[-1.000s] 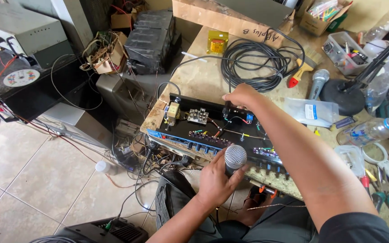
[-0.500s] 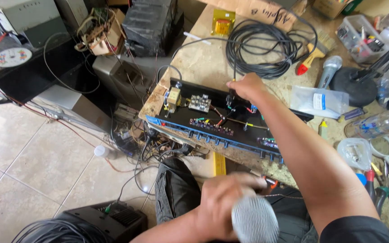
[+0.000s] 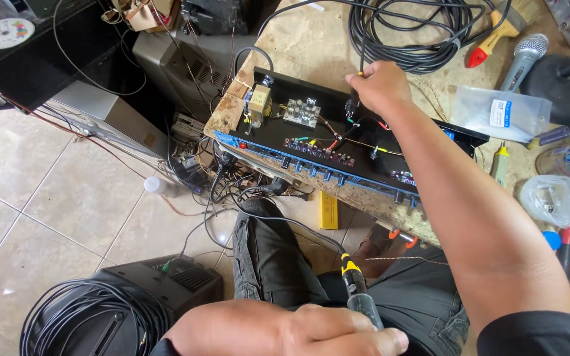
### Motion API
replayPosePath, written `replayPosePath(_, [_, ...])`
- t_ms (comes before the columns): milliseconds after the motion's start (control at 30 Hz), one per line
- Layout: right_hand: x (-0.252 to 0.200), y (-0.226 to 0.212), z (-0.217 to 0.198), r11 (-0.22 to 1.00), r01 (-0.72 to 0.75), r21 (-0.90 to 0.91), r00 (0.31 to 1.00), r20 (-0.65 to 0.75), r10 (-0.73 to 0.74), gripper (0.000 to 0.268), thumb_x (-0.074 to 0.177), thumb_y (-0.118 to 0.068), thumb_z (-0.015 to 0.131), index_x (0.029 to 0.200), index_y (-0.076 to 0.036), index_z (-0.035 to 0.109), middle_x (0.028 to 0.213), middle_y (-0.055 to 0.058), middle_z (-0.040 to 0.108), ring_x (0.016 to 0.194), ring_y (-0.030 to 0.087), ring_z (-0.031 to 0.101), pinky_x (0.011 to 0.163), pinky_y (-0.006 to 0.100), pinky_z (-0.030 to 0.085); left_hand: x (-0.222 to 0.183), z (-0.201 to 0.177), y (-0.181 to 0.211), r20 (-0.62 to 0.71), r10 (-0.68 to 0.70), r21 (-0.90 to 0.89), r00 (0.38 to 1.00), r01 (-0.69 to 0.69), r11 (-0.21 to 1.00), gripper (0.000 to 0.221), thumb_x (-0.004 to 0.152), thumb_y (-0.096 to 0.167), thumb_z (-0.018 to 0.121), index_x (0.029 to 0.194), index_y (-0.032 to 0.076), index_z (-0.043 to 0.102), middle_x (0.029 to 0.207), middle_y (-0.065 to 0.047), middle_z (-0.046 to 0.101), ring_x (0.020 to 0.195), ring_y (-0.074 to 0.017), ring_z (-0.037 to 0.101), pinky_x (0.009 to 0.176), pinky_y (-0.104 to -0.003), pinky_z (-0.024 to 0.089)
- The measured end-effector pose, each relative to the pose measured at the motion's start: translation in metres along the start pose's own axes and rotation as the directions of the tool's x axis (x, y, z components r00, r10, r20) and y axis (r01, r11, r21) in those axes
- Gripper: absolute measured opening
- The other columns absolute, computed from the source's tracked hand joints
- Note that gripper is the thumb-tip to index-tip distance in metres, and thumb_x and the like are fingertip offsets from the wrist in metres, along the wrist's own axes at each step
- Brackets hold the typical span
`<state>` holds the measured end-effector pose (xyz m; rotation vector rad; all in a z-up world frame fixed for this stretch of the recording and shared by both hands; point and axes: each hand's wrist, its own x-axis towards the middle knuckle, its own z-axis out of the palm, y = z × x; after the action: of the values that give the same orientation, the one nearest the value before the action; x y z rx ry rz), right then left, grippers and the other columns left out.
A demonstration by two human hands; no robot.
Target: Repairing and testing an electronic audio mixer using a soldering iron and a microphone
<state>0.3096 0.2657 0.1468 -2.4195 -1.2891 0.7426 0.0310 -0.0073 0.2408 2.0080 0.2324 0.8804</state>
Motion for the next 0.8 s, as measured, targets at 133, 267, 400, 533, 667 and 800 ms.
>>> replayPosePath(133, [0.006, 0.002, 0.002, 1.000, -0.018, 0.005, 0.999, 0.029, 0.018, 0.039, 0.094, -0.052, 0.069, 0.110, -0.017, 0.070, 0.103, 0.002, 0.072, 0.095, 0.023, 0.066, 0.078, 0.038, 0.049, 0.000, 0.002, -0.002, -0.044, 0.070, 0.052, 0.997, -0.068, 0.996, 0.025, 0.112, 0.012, 0.051, 0.125, -0.002, 0.066, 0.124, -0.008, 0.071, 0.096, -0.0175, 0.074, 0.075, -0.024, 0.054])
replayPosePath(267, [-0.003, -0.007, -0.002, 0.999, -0.050, -0.001, 0.997, 0.055, 0.050, 0.051, 0.097, -0.049, 0.066, 0.129, -0.009, 0.068, 0.114, 0.008, 0.073, 0.099, 0.027, 0.069, 0.080, 0.038, 0.053, -0.001, 0.004, -0.005, -0.082, 0.115, 0.092, 0.990, -0.107, 0.990, 0.023, 0.111, 0.010, 0.051, 0.122, -0.003, 0.067, 0.122, -0.008, 0.072, 0.094, -0.0177, 0.074, 0.074, -0.024, 0.054])
replayPosePath(400, [0.003, -0.005, 0.001, 0.997, -0.076, 0.001, 0.996, 0.048, 0.076, 0.052, 0.095, -0.050, 0.069, 0.129, -0.011, 0.068, 0.115, 0.007, 0.074, 0.102, 0.028, 0.070, 0.084, 0.037, 0.053, -0.002, 0.004, -0.010, -0.123, 0.189, 0.145, 0.974, -0.170, 0.975, 0.021, 0.109, 0.006, 0.052, 0.117, -0.004, 0.069, 0.120, -0.009, 0.073, 0.091, -0.0179, 0.075, 0.072, -0.023, 0.055])
replayPosePath(533, [0.005, -0.002, 0.004, 0.998, -0.061, -0.005, 0.998, 0.033, 0.061, 0.045, 0.097, -0.052, 0.067, 0.120, -0.013, 0.071, 0.110, 0.006, 0.074, 0.095, 0.026, 0.069, 0.078, 0.039, 0.051, -0.004, 0.007, -0.015, -0.162, 0.269, 0.199, 0.950, -0.235, 0.951, 0.020, 0.107, 0.002, 0.053, 0.113, -0.005, 0.071, 0.118, -0.010, 0.074, 0.088, -0.0183, 0.076, 0.069, -0.022, 0.055])
replayPosePath(667, [0.010, 0.002, 0.008, 0.998, -0.053, -0.026, 0.998, 0.022, 0.053, 0.040, 0.098, -0.053, 0.068, 0.106, -0.015, 0.074, 0.092, 0.004, 0.073, 0.082, 0.024, 0.067, 0.070, 0.040, 0.049, -0.001, 0.012, -0.019, -0.188, 0.325, 0.242, 0.927, -0.277, 0.930, 0.019, 0.106, 0.000, 0.054, 0.110, -0.006, 0.072, 0.116, -0.011, 0.074, 0.086, -0.0185, 0.077, 0.068, -0.022, 0.055])
replayPosePath(800, [0.013, 0.003, 0.009, 0.998, -0.049, -0.037, 0.999, 0.007, 0.049, 0.038, 0.096, -0.054, 0.069, 0.105, -0.017, 0.074, 0.094, 0.003, 0.074, 0.086, 0.025, 0.068, 0.073, 0.040, 0.050, 0.000, 0.017, -0.022, -0.217, 0.402, 0.308, 0.889, -0.329, 0.893, 0.019, 0.105, -0.004, 0.055, 0.106, -0.007, 0.073, 0.114, -0.012, 0.075, 0.083, -0.0190, 0.078, 0.066, -0.021, 0.056])
